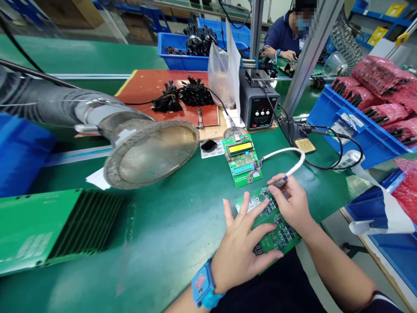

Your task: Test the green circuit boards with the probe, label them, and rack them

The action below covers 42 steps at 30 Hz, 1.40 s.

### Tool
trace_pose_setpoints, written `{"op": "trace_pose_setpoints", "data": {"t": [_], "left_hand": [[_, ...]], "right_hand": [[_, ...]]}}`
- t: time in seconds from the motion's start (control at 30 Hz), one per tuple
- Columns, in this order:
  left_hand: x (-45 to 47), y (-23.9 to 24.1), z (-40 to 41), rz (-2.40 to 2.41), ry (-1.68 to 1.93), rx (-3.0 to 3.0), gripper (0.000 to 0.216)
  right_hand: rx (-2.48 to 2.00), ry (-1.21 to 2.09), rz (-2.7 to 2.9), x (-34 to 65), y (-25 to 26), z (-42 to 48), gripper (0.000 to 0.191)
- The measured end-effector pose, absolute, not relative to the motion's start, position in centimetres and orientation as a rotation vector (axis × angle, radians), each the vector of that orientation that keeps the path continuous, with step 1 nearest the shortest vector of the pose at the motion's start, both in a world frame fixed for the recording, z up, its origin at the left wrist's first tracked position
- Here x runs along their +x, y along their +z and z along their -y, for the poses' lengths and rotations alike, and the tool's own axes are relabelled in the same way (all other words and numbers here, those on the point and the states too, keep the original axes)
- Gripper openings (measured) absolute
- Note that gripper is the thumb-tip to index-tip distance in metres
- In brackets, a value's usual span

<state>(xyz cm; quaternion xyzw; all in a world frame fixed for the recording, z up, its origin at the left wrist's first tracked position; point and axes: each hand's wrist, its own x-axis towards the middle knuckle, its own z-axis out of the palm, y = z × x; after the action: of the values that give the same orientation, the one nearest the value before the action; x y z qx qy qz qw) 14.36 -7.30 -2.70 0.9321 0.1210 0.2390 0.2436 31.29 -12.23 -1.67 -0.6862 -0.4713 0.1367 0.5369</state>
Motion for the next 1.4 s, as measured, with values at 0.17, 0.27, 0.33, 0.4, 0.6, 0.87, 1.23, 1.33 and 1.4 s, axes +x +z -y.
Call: {"op": "trace_pose_setpoints", "data": {"t": [0.17, 0.27, 0.33, 0.4, 0.6, 0.87, 1.23, 1.33, 1.4], "left_hand": [[14.3, -2.2, 7.0, -0.219, 0.584, 2.527, 0.028], [14.4, -1.7, 6.8, -0.222, 0.533, 2.517, 0.032], [14.5, -1.5, 6.7, -0.222, 0.510, 2.519, 0.031], [14.5, -1.5, 6.7, -0.221, 0.497, 2.522, 0.029], [14.5, -1.9, 6.7, -0.223, 0.513, 2.535, 0.026], [14.1, -1.9, 6.9, -0.294, 0.522, 2.376, 0.033], [12.8, -2.6, 2.4, -0.695, 0.549, 1.983, 0.053], [12.9, -3.1, 2.3, -0.655, 0.532, 1.870, 0.049], [13.0, -3.4, 2.5, -0.656, 0.544, 1.848, 0.048]], "right_hand": [[-1.637, 0.346, 1.106, 31.3, -1.6, 12.1, 0.009], [-1.632, 0.354, 1.102, 31.3, -1.5, 12.0, 0.009], [-1.623, 0.360, 1.107, 31.2, -1.5, 12.1, 0.009], [-1.617, 0.365, 1.108, 31.2, -1.4, 12.1, 0.009], [-1.619, 0.380, 1.106, 31.2, -1.3, 12.1, 0.007], [-1.635, 0.363, 1.117, 31.2, -1.3, 12.2, 0.009], [-1.653, 0.353, 1.107, 31.2, -1.7, 12.5, 0.009], [-1.646, 0.361, 1.101, 31.2, -1.8, 12.6, 0.009], [-1.643, 0.363, 1.100, 31.1, -1.8, 12.6, 0.009]]}}
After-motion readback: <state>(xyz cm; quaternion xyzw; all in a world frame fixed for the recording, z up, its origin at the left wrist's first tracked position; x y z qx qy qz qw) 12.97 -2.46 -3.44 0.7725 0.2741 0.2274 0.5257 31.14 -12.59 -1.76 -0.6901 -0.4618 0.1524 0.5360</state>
